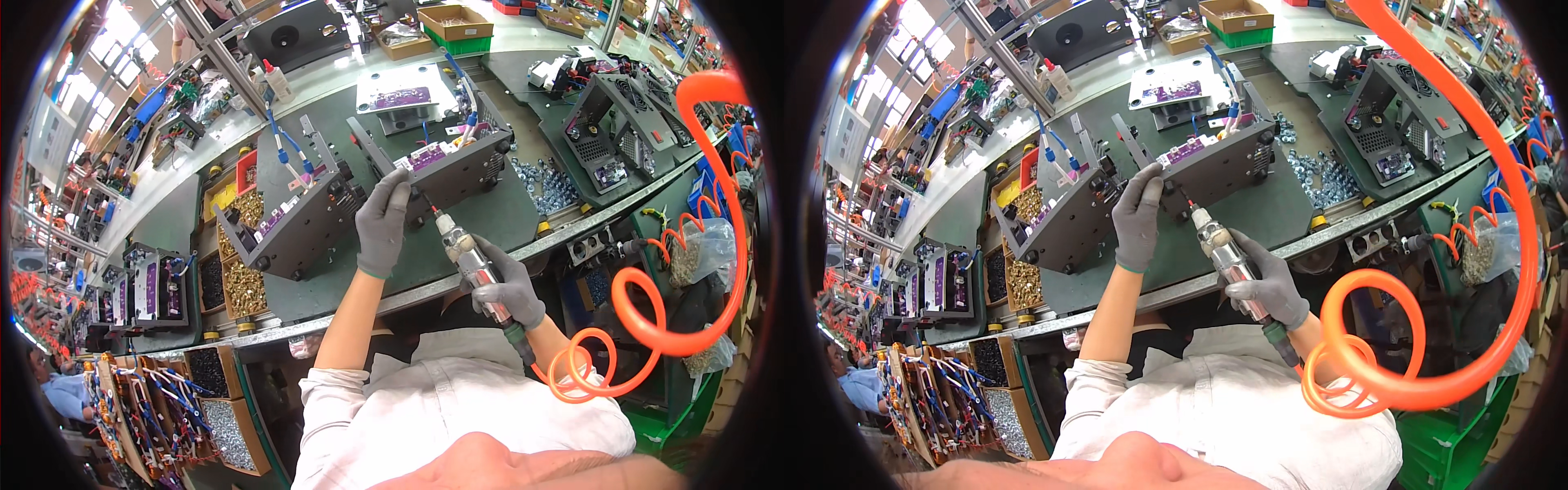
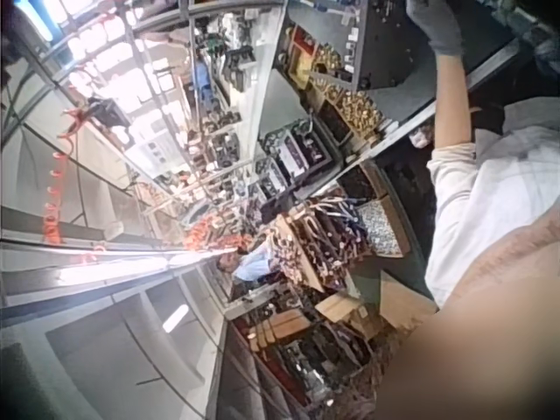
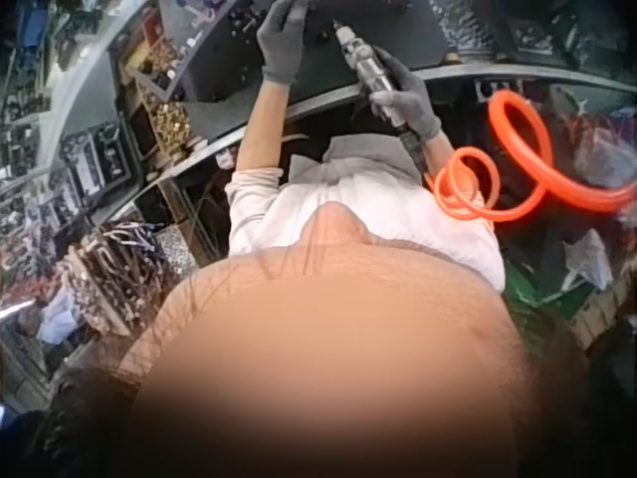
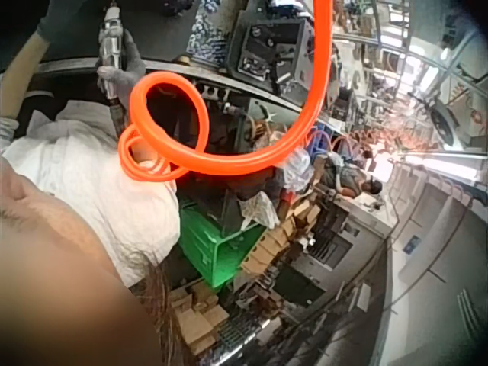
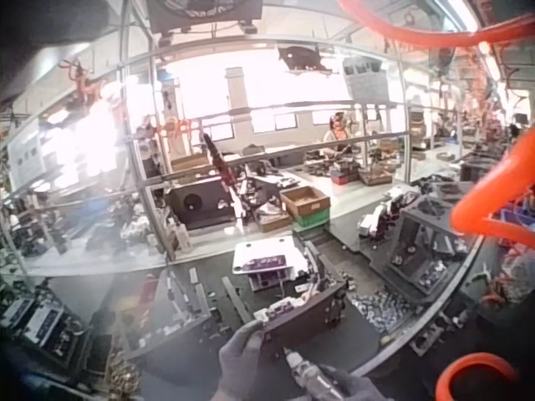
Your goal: The person assembles electronic power supply units on a factory workbench. They use a pneumatic screwdriver to secure screws into the metal chassis, handle copper wire coils, and organize components. The person works on multiple units, moving them between workstations and securing parts.
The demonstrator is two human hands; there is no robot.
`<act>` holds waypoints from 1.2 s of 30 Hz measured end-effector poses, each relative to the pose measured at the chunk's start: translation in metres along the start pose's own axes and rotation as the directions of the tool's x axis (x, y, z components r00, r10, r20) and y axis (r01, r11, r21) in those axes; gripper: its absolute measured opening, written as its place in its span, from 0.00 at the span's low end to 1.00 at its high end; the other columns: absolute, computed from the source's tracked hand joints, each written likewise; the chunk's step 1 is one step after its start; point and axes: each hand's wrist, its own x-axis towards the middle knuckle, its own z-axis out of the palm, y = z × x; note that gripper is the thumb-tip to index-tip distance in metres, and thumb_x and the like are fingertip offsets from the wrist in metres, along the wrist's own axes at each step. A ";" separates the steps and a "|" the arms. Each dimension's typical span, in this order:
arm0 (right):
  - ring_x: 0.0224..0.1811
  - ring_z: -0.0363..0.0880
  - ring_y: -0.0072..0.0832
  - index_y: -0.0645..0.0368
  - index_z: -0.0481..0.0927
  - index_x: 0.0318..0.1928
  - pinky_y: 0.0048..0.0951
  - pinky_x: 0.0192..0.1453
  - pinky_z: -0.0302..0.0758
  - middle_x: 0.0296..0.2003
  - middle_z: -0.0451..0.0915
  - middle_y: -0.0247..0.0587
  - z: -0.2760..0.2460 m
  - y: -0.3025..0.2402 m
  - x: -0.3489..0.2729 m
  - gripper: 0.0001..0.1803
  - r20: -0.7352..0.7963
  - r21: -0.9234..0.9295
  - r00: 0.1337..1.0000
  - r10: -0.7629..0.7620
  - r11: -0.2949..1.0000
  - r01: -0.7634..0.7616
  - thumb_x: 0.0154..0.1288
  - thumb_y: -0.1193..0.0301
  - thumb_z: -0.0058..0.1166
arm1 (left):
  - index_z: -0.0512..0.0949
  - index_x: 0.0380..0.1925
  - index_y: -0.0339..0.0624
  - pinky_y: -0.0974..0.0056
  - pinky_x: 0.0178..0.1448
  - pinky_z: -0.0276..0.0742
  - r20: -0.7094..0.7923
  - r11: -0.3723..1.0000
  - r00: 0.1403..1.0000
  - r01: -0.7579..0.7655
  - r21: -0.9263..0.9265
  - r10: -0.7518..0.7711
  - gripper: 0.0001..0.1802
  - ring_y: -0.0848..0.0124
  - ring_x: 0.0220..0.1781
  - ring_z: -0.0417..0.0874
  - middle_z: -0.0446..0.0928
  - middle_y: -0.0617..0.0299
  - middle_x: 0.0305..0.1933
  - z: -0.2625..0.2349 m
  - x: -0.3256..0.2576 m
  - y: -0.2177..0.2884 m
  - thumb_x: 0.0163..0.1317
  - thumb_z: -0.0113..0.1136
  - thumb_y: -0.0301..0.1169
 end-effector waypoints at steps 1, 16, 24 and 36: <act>0.28 0.79 0.24 0.63 0.56 0.74 0.24 0.30 0.79 0.38 0.79 0.45 0.000 0.000 0.000 0.54 0.002 -0.008 1.000 -0.013 1.000 0.013 0.44 0.74 0.67 | 0.81 0.51 0.37 0.71 0.32 0.74 0.041 0.971 0.978 0.208 -0.120 -0.205 0.14 0.74 0.27 0.79 0.83 0.62 0.35 -0.003 0.001 0.013 0.69 0.59 0.29; 0.21 0.80 0.30 0.68 0.59 0.71 0.26 0.23 0.79 0.34 0.80 0.53 0.013 0.050 0.003 0.53 0.141 -0.239 0.957 0.254 0.947 -0.216 0.37 0.68 0.60 | 0.72 0.59 0.34 0.72 0.30 0.78 -0.434 0.723 0.692 0.186 -0.666 -0.577 0.20 0.73 0.33 0.82 0.81 0.56 0.42 -0.197 -0.160 0.012 0.73 0.52 0.34; 0.23 0.81 0.31 0.71 0.59 0.70 0.25 0.24 0.79 0.35 0.80 0.52 0.066 0.071 0.024 0.55 0.289 -0.380 0.865 0.410 0.878 -0.290 0.37 0.65 0.64 | 0.81 0.49 0.40 0.54 0.65 0.71 -0.583 0.199 0.589 0.588 0.784 0.560 0.17 0.54 0.58 0.77 0.78 0.52 0.54 -0.368 -0.211 0.058 0.59 0.63 0.28; 0.41 0.81 0.32 0.76 0.58 0.70 0.29 0.38 0.80 0.47 0.78 0.50 0.163 0.107 0.035 0.64 0.225 -0.657 0.668 0.709 0.617 -0.433 0.25 0.66 0.71 | 0.82 0.46 0.32 0.67 0.43 0.80 -0.759 0.661 0.424 0.383 0.645 0.494 0.13 0.66 0.37 0.85 0.84 0.55 0.37 -0.345 -0.303 0.057 0.61 0.63 0.18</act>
